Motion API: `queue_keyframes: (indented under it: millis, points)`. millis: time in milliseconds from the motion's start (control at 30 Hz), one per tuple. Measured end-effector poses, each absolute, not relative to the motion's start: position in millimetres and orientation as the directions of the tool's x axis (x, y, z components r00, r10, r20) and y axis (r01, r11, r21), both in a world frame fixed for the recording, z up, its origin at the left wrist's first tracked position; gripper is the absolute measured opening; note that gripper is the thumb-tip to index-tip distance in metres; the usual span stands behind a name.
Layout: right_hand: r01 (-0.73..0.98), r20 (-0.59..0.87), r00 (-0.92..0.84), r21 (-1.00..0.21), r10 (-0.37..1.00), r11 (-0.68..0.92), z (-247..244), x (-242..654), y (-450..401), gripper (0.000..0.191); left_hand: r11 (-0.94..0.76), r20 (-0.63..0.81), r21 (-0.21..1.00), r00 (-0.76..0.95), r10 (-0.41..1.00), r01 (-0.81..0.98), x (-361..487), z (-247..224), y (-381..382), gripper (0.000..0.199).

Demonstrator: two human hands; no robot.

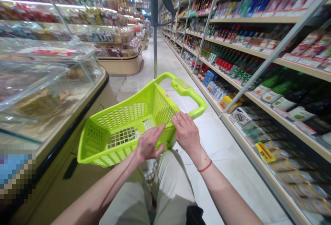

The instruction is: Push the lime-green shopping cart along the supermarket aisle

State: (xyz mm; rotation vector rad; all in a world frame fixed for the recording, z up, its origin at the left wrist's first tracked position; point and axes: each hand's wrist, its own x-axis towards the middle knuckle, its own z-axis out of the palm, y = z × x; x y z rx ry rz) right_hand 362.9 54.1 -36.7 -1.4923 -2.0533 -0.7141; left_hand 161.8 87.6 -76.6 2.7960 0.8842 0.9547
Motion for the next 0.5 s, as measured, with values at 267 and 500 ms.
queue_keyframes:
  millis: [267,500]
  points:
    - [0.987,0.732,-0.161,0.128,0.662,0.099,-16.1,421.2,71.8,0.043,-0.842,0.567,0.209,0.640,0.519,0.498,160.6,-78.4,88.3,0.074]
    - [0.995,0.770,-0.077,0.102,0.633,-0.003,-20.4,418.7,74.0,0.038,-0.843,0.570,0.181,0.644,0.510,0.506,161.4,-77.2,87.0,0.071]
